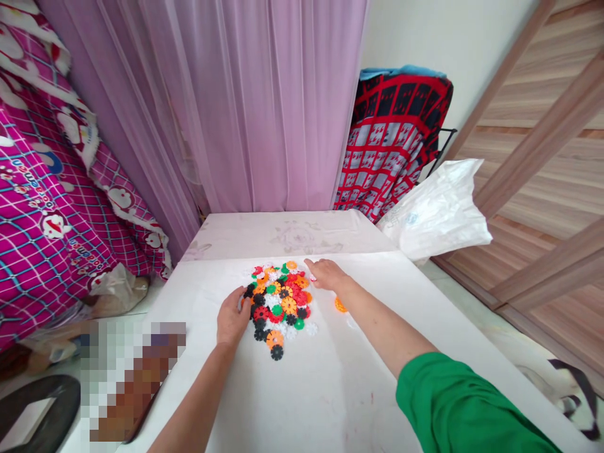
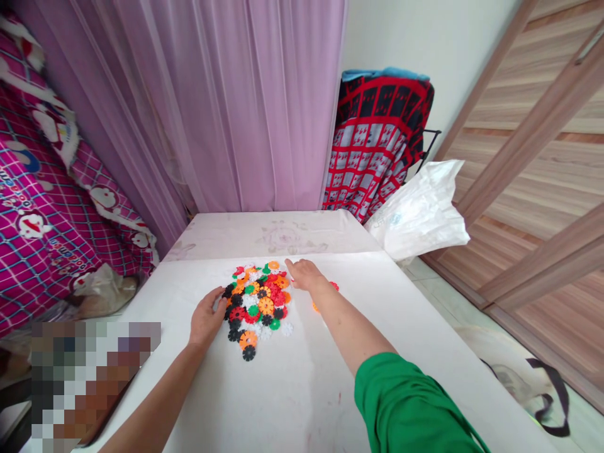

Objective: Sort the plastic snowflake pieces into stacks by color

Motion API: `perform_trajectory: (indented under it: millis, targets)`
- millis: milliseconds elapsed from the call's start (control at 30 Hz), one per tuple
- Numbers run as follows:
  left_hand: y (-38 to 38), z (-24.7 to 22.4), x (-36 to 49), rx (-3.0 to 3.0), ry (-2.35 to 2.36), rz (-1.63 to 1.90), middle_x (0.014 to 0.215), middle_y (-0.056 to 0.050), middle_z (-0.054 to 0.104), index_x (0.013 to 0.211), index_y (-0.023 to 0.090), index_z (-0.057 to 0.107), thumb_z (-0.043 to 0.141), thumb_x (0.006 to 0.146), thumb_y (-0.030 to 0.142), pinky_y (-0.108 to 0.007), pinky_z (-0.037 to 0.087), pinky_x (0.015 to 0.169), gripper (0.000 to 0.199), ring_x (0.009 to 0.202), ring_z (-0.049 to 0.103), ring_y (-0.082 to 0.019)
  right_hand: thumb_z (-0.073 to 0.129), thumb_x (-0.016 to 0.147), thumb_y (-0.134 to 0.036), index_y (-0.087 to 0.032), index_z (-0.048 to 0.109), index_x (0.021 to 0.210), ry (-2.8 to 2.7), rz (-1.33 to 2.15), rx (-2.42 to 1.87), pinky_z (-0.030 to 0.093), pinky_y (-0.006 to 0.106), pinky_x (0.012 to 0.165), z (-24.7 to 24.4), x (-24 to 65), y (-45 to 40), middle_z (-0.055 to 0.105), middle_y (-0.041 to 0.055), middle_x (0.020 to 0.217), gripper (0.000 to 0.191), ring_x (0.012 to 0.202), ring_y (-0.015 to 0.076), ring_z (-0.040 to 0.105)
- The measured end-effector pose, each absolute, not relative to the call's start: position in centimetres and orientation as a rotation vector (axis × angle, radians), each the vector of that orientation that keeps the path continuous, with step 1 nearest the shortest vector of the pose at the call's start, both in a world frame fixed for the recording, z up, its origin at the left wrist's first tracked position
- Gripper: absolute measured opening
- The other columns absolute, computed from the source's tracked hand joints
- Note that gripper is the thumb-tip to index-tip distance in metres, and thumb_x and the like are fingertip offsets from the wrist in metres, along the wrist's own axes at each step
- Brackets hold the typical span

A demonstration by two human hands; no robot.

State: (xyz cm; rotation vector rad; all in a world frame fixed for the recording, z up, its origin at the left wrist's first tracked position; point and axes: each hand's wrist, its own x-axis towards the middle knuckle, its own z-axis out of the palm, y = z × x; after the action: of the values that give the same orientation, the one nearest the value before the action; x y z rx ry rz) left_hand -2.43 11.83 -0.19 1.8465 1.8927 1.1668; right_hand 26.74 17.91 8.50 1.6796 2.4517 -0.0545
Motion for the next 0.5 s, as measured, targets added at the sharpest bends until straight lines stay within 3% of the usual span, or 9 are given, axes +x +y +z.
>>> perform_trajectory:
  millis: [200,333,500]
  targets:
    - [11.7,-0.1,-2.2,1.818,1.894,1.179,0.119,-0.008,0.069,0.110,0.020,0.066,0.050,0.083,0.032,-0.040,0.048,0.101,0.034,0.112,0.063,-0.025,0.067,0.070,-0.005,-0.017,0.034,0.147,2.458,0.088,1.491,0.043,0.036,0.091,11.0,25.3,17.6,0.071,0.0163,0.108,0.084,0.108,0.0290,0.063]
    - [11.6,0.0,-2.2,1.813,1.891,1.193,0.118,-0.008,0.069,0.110,0.020,0.066,0.048,0.084,0.032,-0.040,0.048,0.102,0.034,0.112,0.063,-0.024,0.070,0.071,-0.015,-0.017,0.029,0.150,2.410,0.055,1.597,0.044,0.036,0.088,12.3,27.4,17.9,0.071,0.0158,0.109,0.089,0.105,0.0281,0.064]
    - [11.8,0.1,-2.3,1.835,1.886,1.185,0.118,-0.008,0.070,0.109,0.020,0.067,0.047,0.084,0.033,-0.040,0.047,0.103,0.034,0.112,0.063,-0.025,0.061,0.079,-0.029,-0.023,0.023,0.151,2.279,-0.123,2.069,0.045,0.032,0.083,11.4,33.5,16.9,0.071,0.0071,0.113,0.082,0.104,0.0233,0.064]
